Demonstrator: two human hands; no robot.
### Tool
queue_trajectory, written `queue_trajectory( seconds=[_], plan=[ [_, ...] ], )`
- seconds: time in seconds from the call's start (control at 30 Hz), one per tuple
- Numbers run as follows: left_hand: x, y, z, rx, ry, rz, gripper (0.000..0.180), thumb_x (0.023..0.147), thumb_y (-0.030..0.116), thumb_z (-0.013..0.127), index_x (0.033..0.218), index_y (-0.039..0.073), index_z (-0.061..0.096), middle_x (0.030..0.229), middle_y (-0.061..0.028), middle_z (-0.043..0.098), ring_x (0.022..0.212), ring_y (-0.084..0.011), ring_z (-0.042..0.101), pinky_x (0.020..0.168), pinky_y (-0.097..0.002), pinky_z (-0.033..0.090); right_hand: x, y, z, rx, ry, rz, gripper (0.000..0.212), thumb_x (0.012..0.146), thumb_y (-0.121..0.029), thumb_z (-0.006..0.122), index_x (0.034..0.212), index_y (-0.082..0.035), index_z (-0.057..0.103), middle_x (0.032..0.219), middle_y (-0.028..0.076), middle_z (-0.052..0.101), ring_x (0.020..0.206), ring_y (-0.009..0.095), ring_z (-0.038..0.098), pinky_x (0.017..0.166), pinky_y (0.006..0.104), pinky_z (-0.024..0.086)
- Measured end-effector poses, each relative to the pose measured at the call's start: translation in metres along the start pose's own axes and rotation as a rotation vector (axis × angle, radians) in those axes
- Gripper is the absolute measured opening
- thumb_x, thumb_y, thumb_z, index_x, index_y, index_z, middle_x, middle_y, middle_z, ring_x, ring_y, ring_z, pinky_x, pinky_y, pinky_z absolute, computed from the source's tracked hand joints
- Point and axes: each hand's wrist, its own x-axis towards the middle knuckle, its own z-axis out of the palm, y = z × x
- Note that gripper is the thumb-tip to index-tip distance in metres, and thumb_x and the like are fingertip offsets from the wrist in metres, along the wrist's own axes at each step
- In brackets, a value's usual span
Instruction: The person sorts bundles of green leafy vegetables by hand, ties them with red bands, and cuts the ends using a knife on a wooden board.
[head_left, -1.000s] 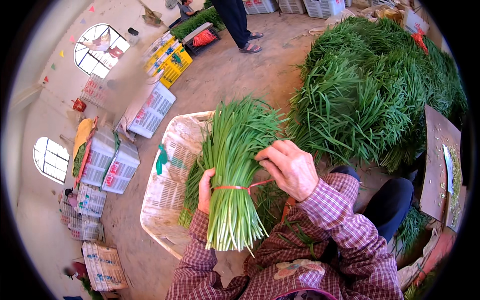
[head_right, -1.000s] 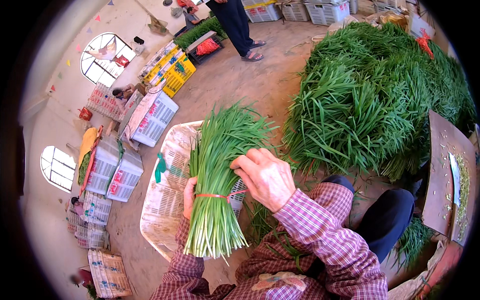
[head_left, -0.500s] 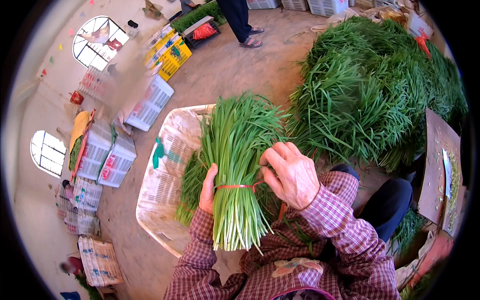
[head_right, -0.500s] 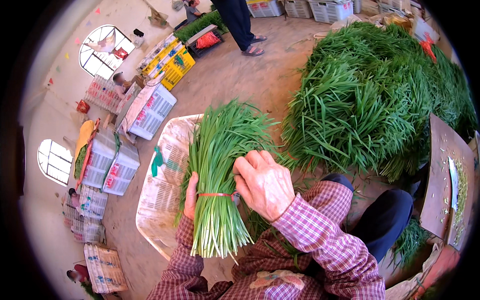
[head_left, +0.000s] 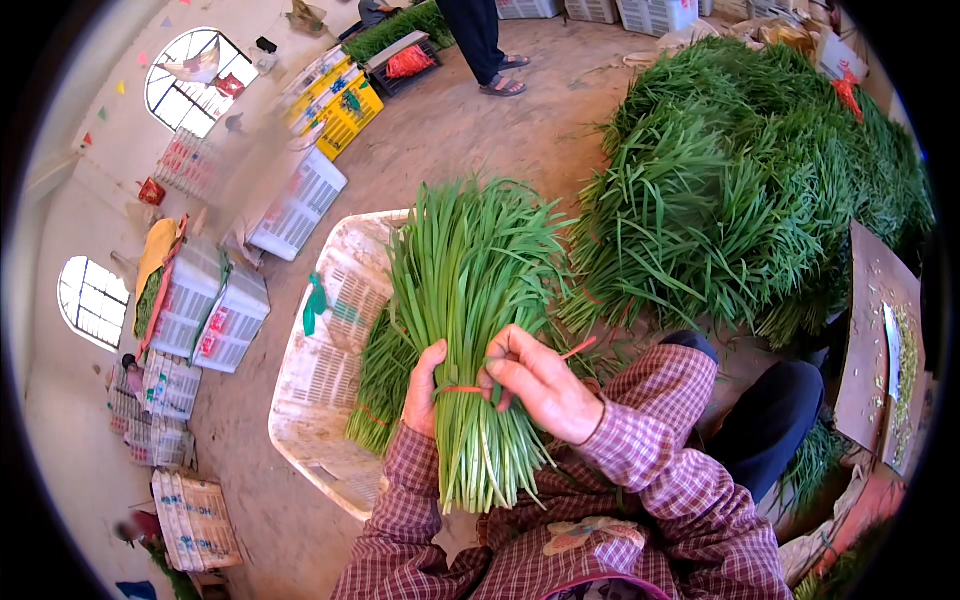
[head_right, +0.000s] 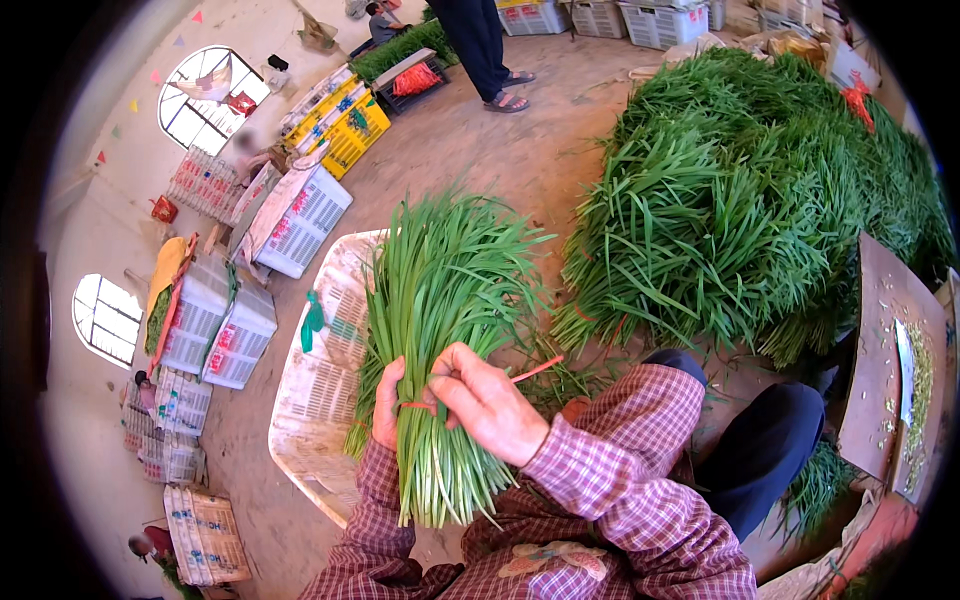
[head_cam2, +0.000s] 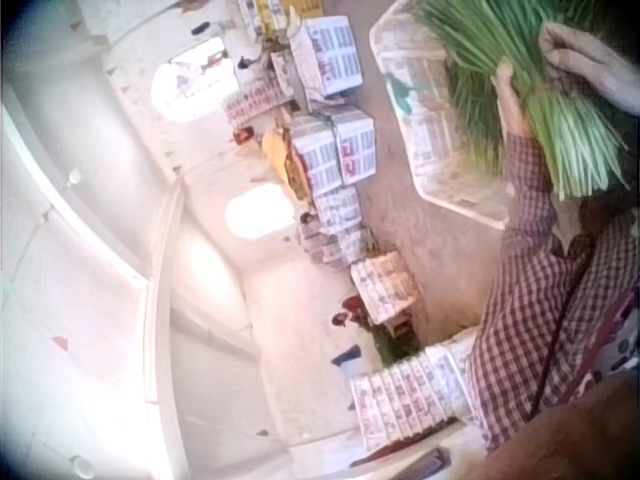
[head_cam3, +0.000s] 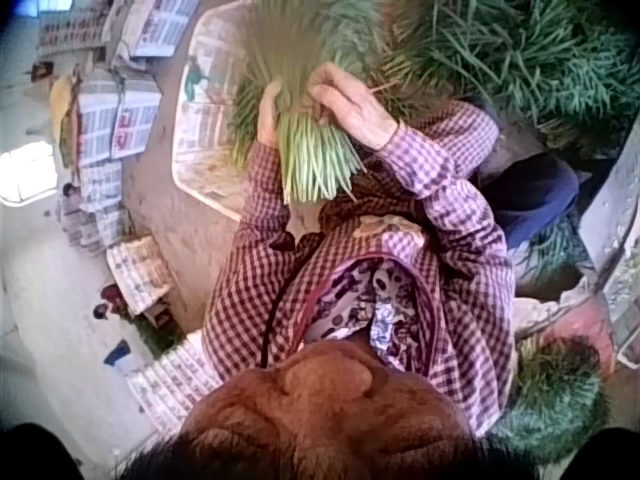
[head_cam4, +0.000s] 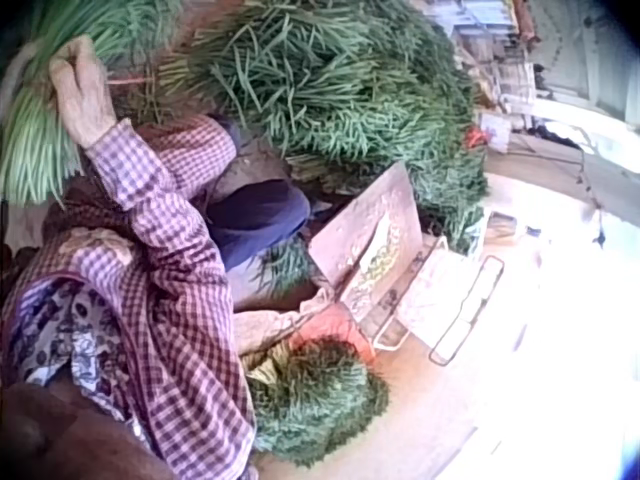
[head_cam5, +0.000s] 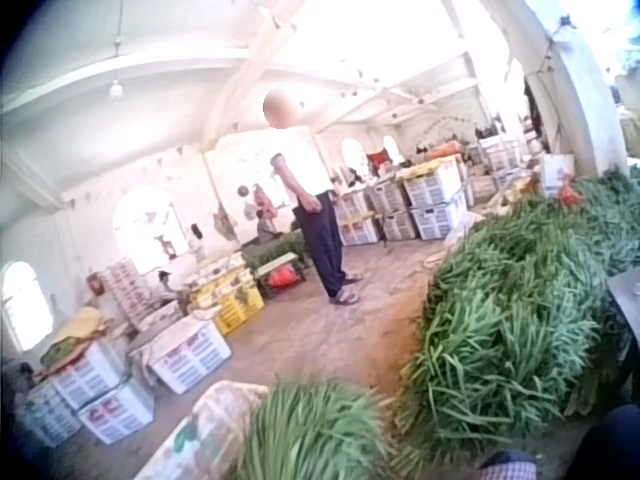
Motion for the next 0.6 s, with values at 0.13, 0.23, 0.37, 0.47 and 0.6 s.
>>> queue_trajectory(
  seconds=[0.13, 0.23, 0.37, 0.47, 0.6],
  plan=[
    [-0.004, -0.005, 0.028, -0.077, 0.324, 0.020, 0.061, 0.091, 0.048, 0.050, 0.127, -0.001, 0.052, 0.111, -0.0176, 0.065, 0.094, -0.0286, 0.065, 0.082, -0.0417, 0.056, -0.007, -0.014, -0.009, 0.507, -0.276, 0.307, 0.019, 0.098, -0.022, 0.049, 0.104, -0.004, 0.047, 0.086, 0.003, 0.058, 0.071, 0.012, 0.059, 0.057, 0.0242, 0.053],
    [-0.003, 0.003, 0.039, -0.069, 0.405, 0.052, 0.065, 0.090, 0.050, 0.051, 0.130, -0.001, 0.049, 0.114, -0.0199, 0.064, 0.096, -0.0321, 0.065, 0.085, -0.0454, 0.055, -0.024, -0.014, -0.005, 0.602, -0.754, 0.325, 0.026, 0.098, -0.027, 0.054, 0.106, -0.002, 0.051, 0.087, 0.005, 0.059, 0.075, 0.010, 0.061, 0.056, 0.0234, 0.054],
    [-0.009, 0.015, 0.014, -0.063, 0.282, 0.083, 0.059, 0.091, 0.042, 0.055, 0.130, -0.001, 0.049, 0.118, -0.0180, 0.063, 0.101, -0.0323, 0.064, 0.089, -0.0470, 0.054, -0.043, -0.025, -0.036, -0.523, -0.601, -0.225, 0.021, 0.094, -0.028, 0.058, 0.098, -0.008, 0.060, 0.086, 0.009, 0.062, 0.086, 0.024, 0.065, 0.065, 0.0364, 0.055],
    [-0.009, 0.012, 0.018, -0.065, 0.466, 0.212, 0.051, 0.090, 0.030, 0.059, 0.129, -0.001, 0.050, 0.116, -0.0166, 0.064, 0.098, -0.0307, 0.065, 0.087, -0.0456, 0.055, -0.024, -0.030, -0.044, -0.863, -0.079, -0.223, 0.015, 0.088, -0.021, 0.062, 0.095, -0.008, 0.063, 0.089, 0.012, 0.065, 0.076, 0.032, 0.065, 0.064, 0.0402, 0.052],
    [-0.007, 0.005, 0.014, 0.017, 0.481, 0.251, 0.049, 0.088, 0.026, 0.059, 0.128, -0.002, 0.050, 0.115, -0.0155, 0.064, 0.098, -0.0269, 0.065, 0.087, -0.0417, 0.055, 0.000, -0.037, -0.026, -0.695, 0.167, -0.250, 0.011, 0.088, -0.016, 0.063, 0.093, -0.007, 0.062, 0.079, 0.014, 0.063, 0.067, 0.031, 0.065, 0.060, 0.0402, 0.050]
  ],
)
